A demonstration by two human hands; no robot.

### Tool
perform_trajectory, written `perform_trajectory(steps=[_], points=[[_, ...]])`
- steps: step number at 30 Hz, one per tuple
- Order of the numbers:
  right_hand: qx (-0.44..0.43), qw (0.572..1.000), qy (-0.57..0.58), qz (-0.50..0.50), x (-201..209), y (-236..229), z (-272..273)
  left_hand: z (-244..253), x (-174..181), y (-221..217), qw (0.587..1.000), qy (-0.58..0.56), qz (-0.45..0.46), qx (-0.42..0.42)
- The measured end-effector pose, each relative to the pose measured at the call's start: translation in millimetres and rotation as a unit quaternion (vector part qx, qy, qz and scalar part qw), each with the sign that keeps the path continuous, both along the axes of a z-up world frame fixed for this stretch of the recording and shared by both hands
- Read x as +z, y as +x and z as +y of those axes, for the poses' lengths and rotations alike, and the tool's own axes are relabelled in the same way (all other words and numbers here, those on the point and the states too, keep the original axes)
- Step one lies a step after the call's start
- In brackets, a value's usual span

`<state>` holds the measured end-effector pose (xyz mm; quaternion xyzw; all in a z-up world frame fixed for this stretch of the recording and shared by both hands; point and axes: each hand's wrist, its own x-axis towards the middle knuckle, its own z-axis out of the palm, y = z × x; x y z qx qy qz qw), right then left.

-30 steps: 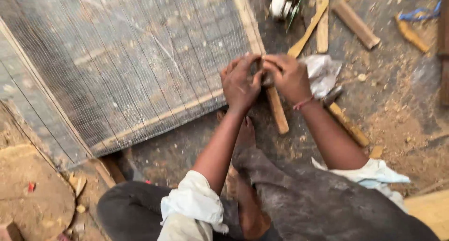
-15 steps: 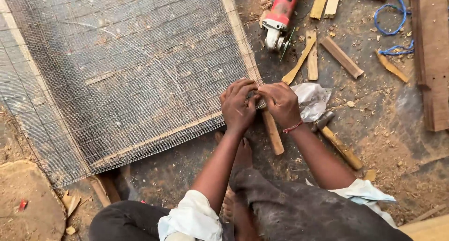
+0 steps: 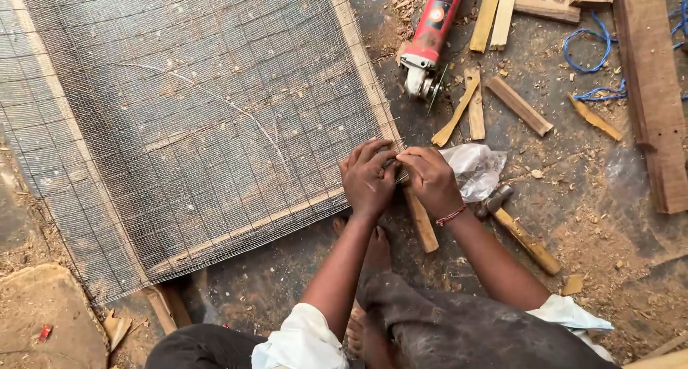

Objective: Making a wood-framed sieve by nailing wire mesh onto a wooden frame using a hammer.

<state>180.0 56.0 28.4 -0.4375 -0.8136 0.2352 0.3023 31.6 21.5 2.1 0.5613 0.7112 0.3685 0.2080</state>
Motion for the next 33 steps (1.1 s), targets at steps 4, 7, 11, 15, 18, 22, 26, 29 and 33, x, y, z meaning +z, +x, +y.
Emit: perform_trajectory(steps=[4, 7, 11, 15, 18, 22, 26, 29, 33], points=[[0.009, 1.0, -0.018, -0.006, 4.4, 0.3, -2.8, -0.1, 1.0, 0.3, 1.0, -0.011, 0.001, 0.0], [-0.02, 0.999, -0.002, -0.03, -16.0, 17.5, -14.3, 0.3, 0.8, 0.5, 1.0, -0.003, -0.006, -0.002], [-0.124, 0.992, 0.016, -0.019, 3.0, 71.4, -48.3, 0.9, -2.6, 0.5, 1.0, -0.016, 0.007, -0.007], [-0.278, 0.948, -0.006, -0.157, -15.5, 157.4, -90.3, 0.7, -2.6, 0.6, 1.0, -0.016, 0.019, -0.014], [-0.269, 0.904, -0.069, -0.324, -29.1, 198.0, -107.2, 1.1, -4.9, 0.1, 0.999, -0.021, 0.02, -0.018], [-0.2, 0.854, -0.158, -0.453, -43.5, 213.5, -108.7, 1.6, -5.5, 1.1, 1.0, -0.014, 0.018, -0.016], [-0.173, 0.87, -0.142, -0.44, -46.5, 201.3, -102.3, 0.5, -2.3, 0.1, 1.0, 0.005, 0.025, -0.006], [-0.235, 0.852, -0.305, -0.354, -20.0, 173.2, -107.6, 0.1, -4.6, 0.1, 1.0, 0.0, 0.021, -0.002], [-0.312, 0.731, -0.6, 0.088, 8.2, 159.2, -121.1, 0.4, -6.4, 0.8, 1.0, -0.006, 0.024, -0.008]])
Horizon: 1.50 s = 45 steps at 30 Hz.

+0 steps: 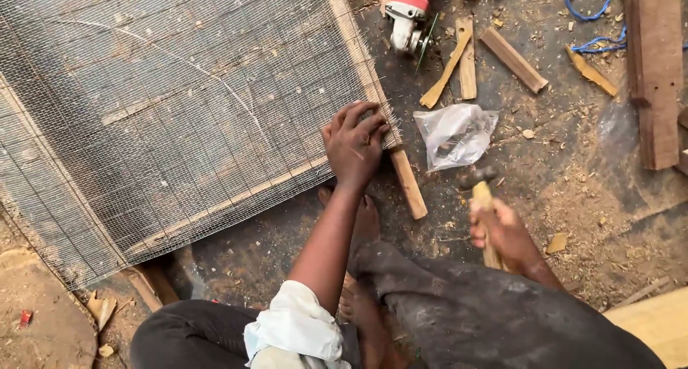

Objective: Making a wood-framed sieve by nailing wire mesh onto a wooden frame using a hammer.

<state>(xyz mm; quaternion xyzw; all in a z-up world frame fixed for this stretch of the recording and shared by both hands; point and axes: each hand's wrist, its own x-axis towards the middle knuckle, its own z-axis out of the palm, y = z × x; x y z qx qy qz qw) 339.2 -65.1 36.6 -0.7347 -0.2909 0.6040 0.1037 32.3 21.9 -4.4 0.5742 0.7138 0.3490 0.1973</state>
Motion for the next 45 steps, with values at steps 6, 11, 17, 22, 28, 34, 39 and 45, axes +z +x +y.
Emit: perform_trajectory(steps=[6, 11, 17, 22, 28, 34, 39, 45], points=[[0.143, 0.961, 0.134, 0.197, 92.8, -88.0, 53.5, -1.4, -0.9, 2.9, 1.0, -0.012, 0.008, 0.0], [0.375, 0.674, 0.611, -0.179, 85.7, -130.1, 52.0, 0.5, 2.1, -1.1, 1.0, -0.022, -0.006, 0.017], [0.356, 0.804, 0.441, -0.18, 70.5, -113.5, 43.4, 3.5, 1.7, 0.9, 1.0, -0.001, 0.006, 0.016], [0.403, 0.792, 0.415, -0.194, 51.8, -115.1, 51.3, -1.2, 2.0, -0.8, 1.0, -0.004, -0.003, 0.019], [0.286, 0.784, 0.538, -0.118, 69.4, -98.8, 41.4, -3.9, 1.9, -1.3, 1.0, -0.006, -0.008, 0.008], [0.436, 0.749, 0.455, -0.206, 44.5, -96.4, 51.5, -9.9, -8.4, -7.2, 0.996, -0.008, -0.089, -0.018], [0.354, 0.869, 0.281, -0.202, 101.4, -115.2, 65.4, -9.2, -10.2, -5.9, 0.997, 0.006, -0.072, -0.02], [0.189, 0.822, 0.525, -0.117, 80.1, -87.5, 49.3, -12.6, -11.8, -8.4, 0.995, -0.004, -0.095, -0.032]])
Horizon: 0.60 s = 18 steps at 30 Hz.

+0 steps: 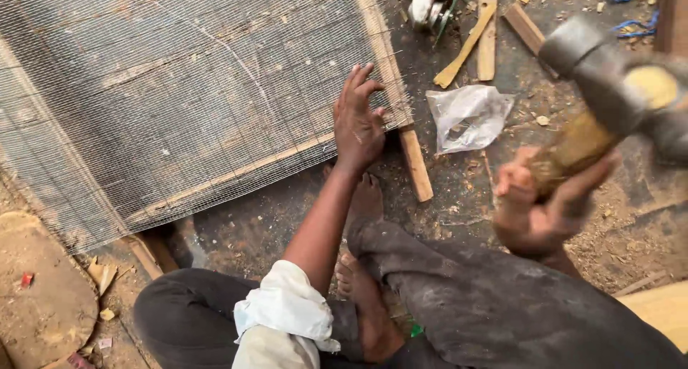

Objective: Making a wood-framed sieve by nailing wire mesh onto a wooden frame using a hammer.

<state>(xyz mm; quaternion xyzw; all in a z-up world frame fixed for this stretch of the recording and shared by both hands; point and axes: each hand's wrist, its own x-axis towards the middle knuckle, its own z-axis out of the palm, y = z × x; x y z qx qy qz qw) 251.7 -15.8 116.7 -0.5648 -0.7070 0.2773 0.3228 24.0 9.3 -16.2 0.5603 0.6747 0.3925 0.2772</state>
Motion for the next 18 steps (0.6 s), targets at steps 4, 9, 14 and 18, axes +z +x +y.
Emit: perform_trajectory(steps=[4, 9, 14, 18], points=[[0.078, 0.946, -0.237, -0.204, -39.2, -19.3, 7.0, 1.1, -1.1, -3.8, 1.0, 0.013, 0.007, -0.013], [0.084, 0.965, -0.157, -0.192, -11.8, -21.0, 5.3, -0.7, 1.8, -4.8, 0.999, 0.033, 0.013, -0.01], [-0.007, 0.999, 0.036, -0.001, -5.7, -4.7, -5.9, -2.5, 0.8, -2.5, 0.999, 0.025, -0.03, -0.023], [0.059, 0.991, 0.114, -0.022, -78.3, 19.7, -11.4, 3.5, 6.9, -2.5, 0.999, 0.033, 0.004, -0.005]])
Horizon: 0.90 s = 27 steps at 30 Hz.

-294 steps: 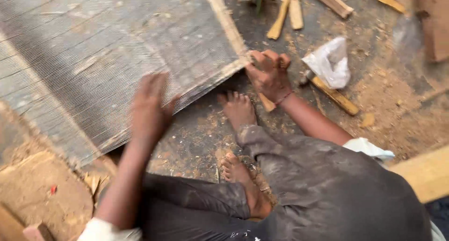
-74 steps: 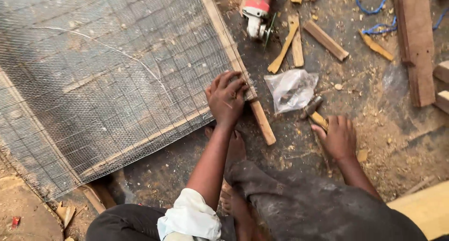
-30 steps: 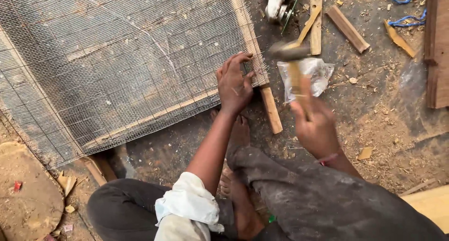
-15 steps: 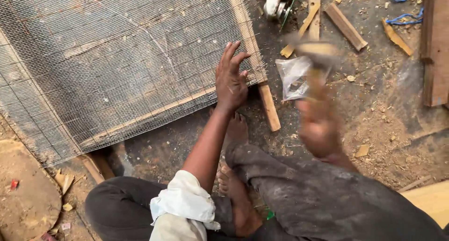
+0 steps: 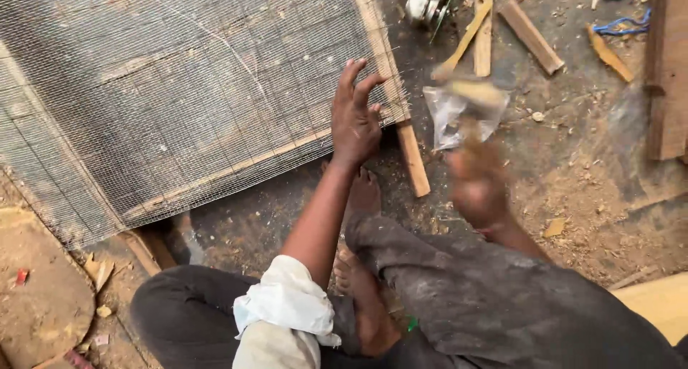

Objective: Making a wood-framed sieve by nailing wire mesh onto a wooden frame using a hammer.

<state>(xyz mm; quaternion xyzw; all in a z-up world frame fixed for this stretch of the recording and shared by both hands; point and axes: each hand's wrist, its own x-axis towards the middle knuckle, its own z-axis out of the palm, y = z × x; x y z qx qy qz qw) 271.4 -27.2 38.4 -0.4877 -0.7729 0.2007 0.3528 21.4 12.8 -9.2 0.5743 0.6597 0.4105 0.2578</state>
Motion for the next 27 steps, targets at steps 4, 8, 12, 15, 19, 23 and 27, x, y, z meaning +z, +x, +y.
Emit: perform_trajectory(steps=[4, 8, 12, 15, 19, 23, 27], points=[[0.021, 0.948, -0.247, -0.198, 41.8, -42.7, 21.7, -4.6, -11.4, 2.3, 0.999, -0.019, 0.026, 0.005], [0.022, 0.984, -0.137, -0.11, 74.4, -46.8, 11.9, 1.8, -15.6, 2.7, 1.0, -0.01, 0.016, 0.009], [0.024, 0.998, 0.027, 0.046, 57.9, -24.6, -1.5, -5.8, -9.6, 0.7, 1.0, -0.02, 0.022, 0.007], [0.058, 0.997, -0.004, 0.041, 34.7, -11.1, -5.4, -3.3, -12.7, 0.8, 1.0, -0.005, 0.001, 0.005], [0.086, 0.926, -0.054, -0.364, 7.1, -17.8, 15.0, -2.3, -23.4, -0.7, 1.0, -0.011, -0.017, 0.018], [0.034, 0.958, -0.09, -0.27, 10.9, -26.1, 20.8, -1.8, -23.6, -4.2, 0.998, -0.022, -0.048, 0.023], [0.021, 0.996, 0.024, -0.084, 45.2, -14.3, 4.5, -6.0, -35.7, 0.4, 0.999, 0.046, -0.01, 0.007]])
